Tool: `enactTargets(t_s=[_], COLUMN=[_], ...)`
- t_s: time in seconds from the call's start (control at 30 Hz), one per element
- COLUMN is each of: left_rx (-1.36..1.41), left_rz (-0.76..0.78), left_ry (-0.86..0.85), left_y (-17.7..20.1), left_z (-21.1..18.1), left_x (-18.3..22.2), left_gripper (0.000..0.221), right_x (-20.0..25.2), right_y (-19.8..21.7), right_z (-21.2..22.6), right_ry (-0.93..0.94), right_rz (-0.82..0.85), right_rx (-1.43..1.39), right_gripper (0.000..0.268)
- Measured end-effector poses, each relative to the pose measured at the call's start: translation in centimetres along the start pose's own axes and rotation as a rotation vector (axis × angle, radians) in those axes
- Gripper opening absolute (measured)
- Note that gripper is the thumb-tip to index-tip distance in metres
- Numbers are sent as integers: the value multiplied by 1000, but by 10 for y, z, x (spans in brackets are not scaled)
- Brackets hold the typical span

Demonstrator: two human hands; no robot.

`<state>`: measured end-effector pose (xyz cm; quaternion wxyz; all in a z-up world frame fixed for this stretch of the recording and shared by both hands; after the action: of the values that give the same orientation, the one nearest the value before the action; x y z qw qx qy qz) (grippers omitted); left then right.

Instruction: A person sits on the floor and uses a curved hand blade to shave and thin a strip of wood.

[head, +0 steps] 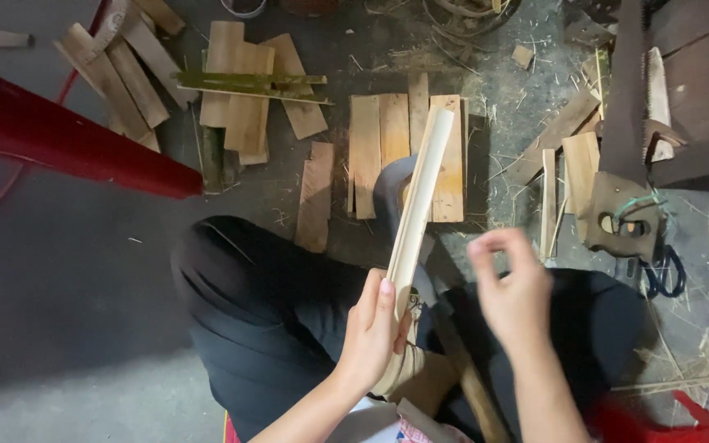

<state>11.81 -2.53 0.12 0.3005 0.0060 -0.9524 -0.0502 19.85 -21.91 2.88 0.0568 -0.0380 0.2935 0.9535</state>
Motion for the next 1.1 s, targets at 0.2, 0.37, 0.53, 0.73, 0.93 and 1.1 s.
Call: enactTargets(t_s=[0.2, 0.37, 0.53, 0.73, 0.93, 1.1], left_rx=[2, 39, -21, 84, -89, 34], left_rz=[14, -18, 19, 11, 13, 35], left_ry=[-55, -21, -32, -7, -41, -50], left_y=[-15, -5, -9, -17, -10, -23], left_z=[0, 7, 4, 15, 10, 12], left_x=[1, 1, -1, -2, 2, 1], left_gripper=[42, 41, 41, 39, 42, 36], right_x=[33, 12, 9, 8, -2, 9], right_y=[-59, -20, -30, -38, -36, -56], right_z=[43, -15, 19, 25, 20, 36], right_ry=[363, -73, 48, 116, 15, 335], right_rz=[139, -78, 101, 35, 151, 84], right_rx=[257, -46, 17, 182, 34, 325], right_gripper=[31, 43, 15, 37, 21, 31])
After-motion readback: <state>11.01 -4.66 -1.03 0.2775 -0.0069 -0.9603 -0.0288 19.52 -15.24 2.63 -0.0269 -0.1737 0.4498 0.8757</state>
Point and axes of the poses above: each hand's wrist, its own x-axis away from the middle knuckle, its own y-axis out of the back of the hand, z = x × y, the point moved 8 cm from there along -x, towards the middle knuckle, and after that the axes turned 8 degrees about -x, right-handed, at the moved point
